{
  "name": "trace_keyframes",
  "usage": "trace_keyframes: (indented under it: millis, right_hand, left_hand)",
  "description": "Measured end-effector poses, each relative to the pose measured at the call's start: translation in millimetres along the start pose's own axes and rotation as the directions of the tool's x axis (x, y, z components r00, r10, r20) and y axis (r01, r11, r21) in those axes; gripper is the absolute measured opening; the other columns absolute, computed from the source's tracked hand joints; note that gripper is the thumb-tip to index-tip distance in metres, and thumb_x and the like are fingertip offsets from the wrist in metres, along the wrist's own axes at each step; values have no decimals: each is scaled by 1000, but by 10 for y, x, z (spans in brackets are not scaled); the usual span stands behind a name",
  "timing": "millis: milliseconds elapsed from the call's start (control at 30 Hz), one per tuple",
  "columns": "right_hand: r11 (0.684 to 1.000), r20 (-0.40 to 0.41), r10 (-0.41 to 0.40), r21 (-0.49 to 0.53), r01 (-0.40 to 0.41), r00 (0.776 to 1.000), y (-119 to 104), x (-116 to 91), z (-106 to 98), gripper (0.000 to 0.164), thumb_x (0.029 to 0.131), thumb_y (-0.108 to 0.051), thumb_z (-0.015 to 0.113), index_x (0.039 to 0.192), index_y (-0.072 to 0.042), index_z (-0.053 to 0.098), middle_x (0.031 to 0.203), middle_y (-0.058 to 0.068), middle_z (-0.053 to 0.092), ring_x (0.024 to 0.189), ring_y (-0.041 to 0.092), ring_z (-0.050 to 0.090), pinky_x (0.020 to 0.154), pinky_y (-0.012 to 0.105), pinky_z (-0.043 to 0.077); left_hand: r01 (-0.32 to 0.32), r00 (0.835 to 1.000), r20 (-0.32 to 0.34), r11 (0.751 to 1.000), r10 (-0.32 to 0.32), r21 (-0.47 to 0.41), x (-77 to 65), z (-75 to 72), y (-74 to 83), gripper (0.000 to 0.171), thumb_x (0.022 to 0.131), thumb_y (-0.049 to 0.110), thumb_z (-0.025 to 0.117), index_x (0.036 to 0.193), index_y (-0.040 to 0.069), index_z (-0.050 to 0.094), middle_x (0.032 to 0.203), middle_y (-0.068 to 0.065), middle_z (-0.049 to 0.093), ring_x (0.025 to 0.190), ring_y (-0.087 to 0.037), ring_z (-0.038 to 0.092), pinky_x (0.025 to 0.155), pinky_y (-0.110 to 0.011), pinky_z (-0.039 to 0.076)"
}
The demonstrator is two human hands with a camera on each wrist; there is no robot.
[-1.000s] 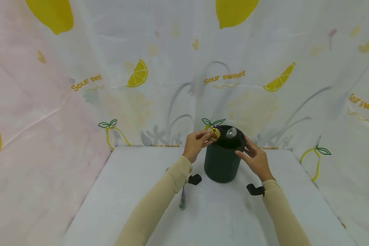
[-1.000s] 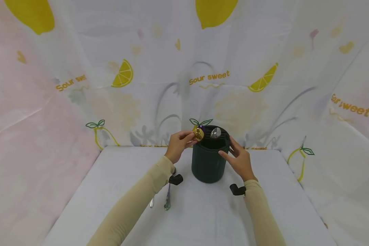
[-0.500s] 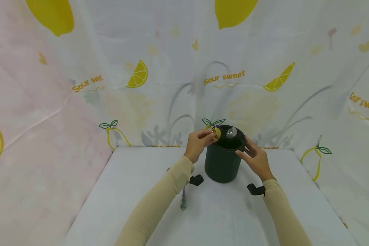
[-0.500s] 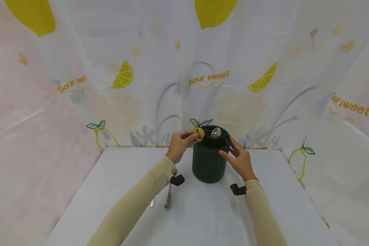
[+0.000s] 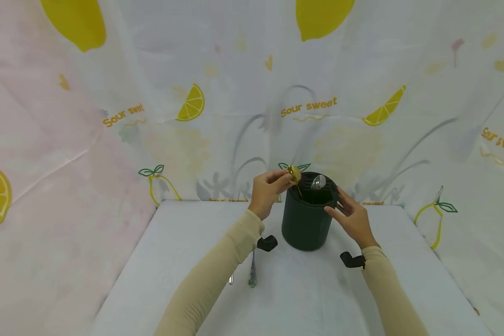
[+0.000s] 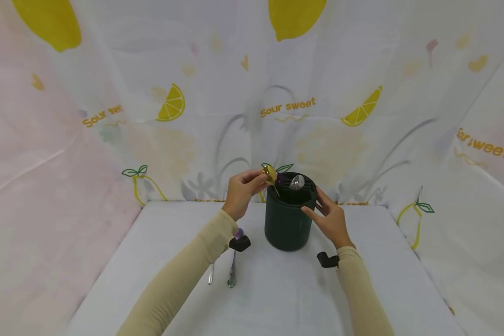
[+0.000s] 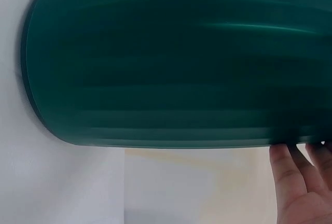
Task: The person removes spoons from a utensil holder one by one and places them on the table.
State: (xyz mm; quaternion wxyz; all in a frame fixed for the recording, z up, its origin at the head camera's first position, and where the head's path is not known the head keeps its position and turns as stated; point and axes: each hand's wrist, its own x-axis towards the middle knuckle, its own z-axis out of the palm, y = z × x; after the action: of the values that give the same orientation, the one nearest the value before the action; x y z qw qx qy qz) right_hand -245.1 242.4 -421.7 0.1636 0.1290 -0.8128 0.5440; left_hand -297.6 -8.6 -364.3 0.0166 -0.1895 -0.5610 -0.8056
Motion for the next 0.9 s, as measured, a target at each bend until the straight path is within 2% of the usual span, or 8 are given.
trace_keyframes:
  millis: [400, 667, 900]
  right_hand:
    - [1000, 4, -7, -21, 7, 1000, -15, -1, 7, 72, 89, -17, 73, 149, -3, 36, 151, 18, 37, 130, 39, 44, 99, 39, 45]
    - [999, 9, -10, -33, 11, 1000, 1, -4, -4, 72, 90, -18, 73, 150, -5, 35, 151, 17, 37, 131, 40, 43, 98, 39, 45]
    - [998, 11, -3, -61, 4, 1000, -7, -11, -11, 72, 90, -20, 73, 150, -5, 35, 150, 18, 38, 129, 40, 45, 98, 39, 45]
  left_hand:
    - [-99, 995, -14, 995, 99, -29, 7, -35, 302, 26, 90, 8, 70, 107, -12, 66, 105, -19, 68, 93, -25, 70, 89, -38, 56]
    - [-126, 992, -28, 986, 124, -109, 21, -105, 431, 25, 90, 2, 67, 108, -15, 63, 103, -17, 68, 93, -24, 69, 90, -40, 55]
    - [-137, 990, -36, 983, 134, -125, 10, -155, 550, 22, 90, 2, 68, 106, -11, 65, 105, -19, 68, 94, -26, 69, 91, -40, 54]
